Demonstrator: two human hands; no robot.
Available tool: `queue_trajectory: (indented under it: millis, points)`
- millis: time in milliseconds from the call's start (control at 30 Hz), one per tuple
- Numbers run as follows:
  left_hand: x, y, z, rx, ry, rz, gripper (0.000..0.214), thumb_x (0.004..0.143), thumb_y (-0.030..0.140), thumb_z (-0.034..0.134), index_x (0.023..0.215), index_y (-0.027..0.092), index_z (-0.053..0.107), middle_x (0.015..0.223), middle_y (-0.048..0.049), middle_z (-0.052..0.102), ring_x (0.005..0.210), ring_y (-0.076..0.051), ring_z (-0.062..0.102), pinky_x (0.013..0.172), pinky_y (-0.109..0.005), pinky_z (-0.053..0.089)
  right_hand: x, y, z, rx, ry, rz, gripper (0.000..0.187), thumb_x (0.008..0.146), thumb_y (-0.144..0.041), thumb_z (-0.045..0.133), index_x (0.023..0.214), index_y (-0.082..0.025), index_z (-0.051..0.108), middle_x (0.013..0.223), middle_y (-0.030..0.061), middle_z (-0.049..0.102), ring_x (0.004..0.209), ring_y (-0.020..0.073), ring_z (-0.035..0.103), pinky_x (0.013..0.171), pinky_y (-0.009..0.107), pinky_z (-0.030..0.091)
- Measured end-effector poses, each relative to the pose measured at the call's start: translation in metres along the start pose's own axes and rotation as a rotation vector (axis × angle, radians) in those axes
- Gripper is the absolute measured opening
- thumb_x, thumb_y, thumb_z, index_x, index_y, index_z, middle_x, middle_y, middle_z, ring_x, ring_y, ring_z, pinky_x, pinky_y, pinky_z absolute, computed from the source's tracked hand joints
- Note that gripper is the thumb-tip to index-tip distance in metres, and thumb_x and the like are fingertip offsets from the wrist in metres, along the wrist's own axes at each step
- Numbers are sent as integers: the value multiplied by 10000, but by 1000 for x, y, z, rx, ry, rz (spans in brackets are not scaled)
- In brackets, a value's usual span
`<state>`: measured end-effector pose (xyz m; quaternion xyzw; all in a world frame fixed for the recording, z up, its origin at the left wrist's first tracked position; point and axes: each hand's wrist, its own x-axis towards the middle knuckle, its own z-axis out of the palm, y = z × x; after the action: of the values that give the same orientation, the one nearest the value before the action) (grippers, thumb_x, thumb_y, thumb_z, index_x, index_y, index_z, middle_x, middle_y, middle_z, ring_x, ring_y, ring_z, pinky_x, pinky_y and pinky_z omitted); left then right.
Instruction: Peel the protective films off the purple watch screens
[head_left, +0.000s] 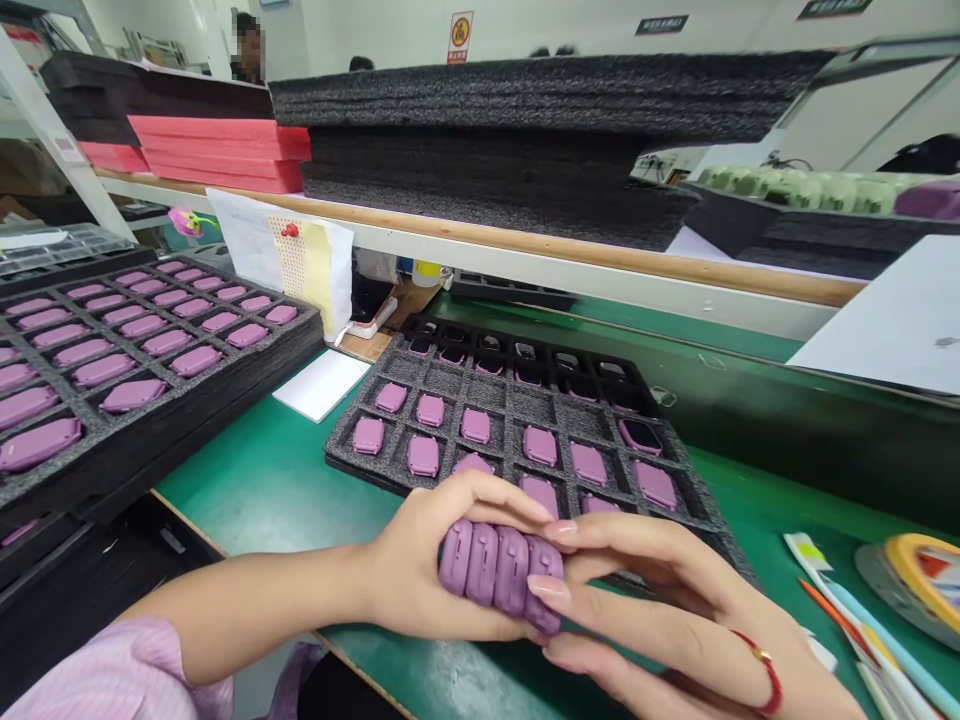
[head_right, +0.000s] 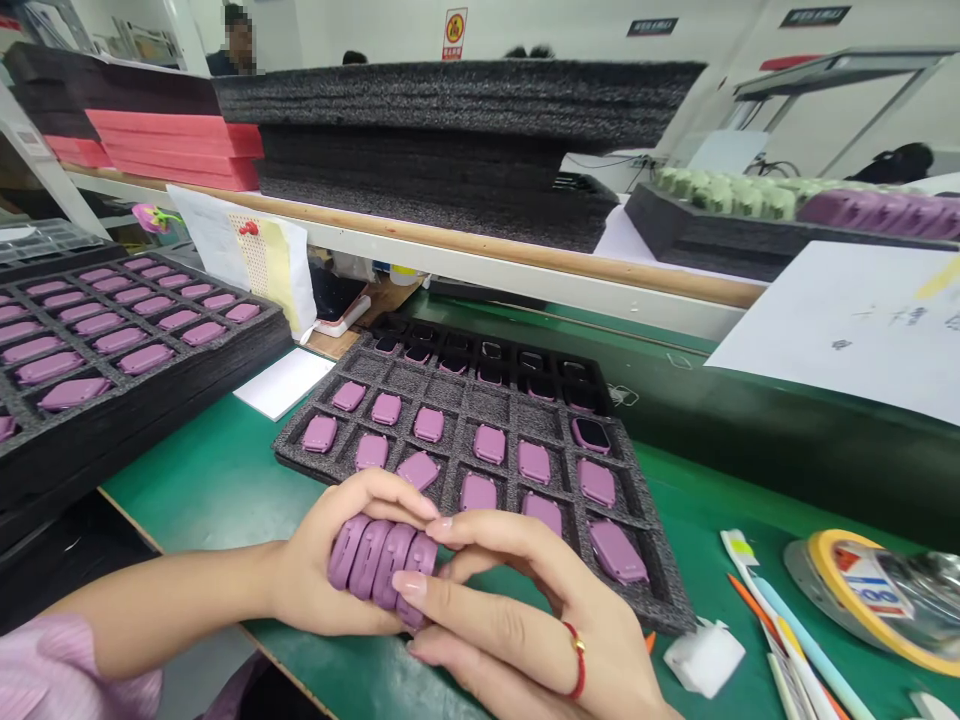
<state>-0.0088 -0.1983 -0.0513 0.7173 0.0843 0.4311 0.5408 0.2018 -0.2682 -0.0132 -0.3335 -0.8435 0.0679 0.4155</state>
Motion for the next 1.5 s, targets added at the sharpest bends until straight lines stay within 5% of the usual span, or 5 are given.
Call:
queue_trajectory:
  millis: [267,667,1000,1267,1500]
  points:
    - [0,3,11,-389,-19,-395,586,550,224,966,1034,193,636,913,-32,733,793,-180,716,844,-349,570,6,4,7,270,146,111,218,878,-57,689,905,-254,775,989,30,669,526,53,638,471,168,575]
    - [1,1,10,-715,83,-626,561,595,250,949,1064,190,647,850,-4,725,693,-155,739,677,-279,616,5,6,-8,15,90,-49,165,870,-82,719,974,-203,762,996,49,805,845,143,794,795,157,640]
    - [7,3,6,-338,227,-641,551,606,295,926,1028,193,586,980,-26,715,828,-158,711,761,-273,592,3,12,10,40,76,-60,116,944,-103,632,977,-150,733,955,77,791,912,116,757,836,207,624]
    - [8,-7,8,248,100,-407,431,748,229,799,1100,242,550,1115,-48,747,1080,-222,716,999,-354,545,-59,17,-36,-435,116,629,268,977,-304,547,1169,-160,666,893,78,790,700,177,747,587,286,583]
    - [3,-20,12,339,-11,-338,427,779,233,772,1146,269,557,1133,-25,746,1069,-201,719,1001,-347,552,-120,42,-69,-654,53,1189,221,815,-400,593,816,-188,655,624,58,701,474,239,644,454,320,418]
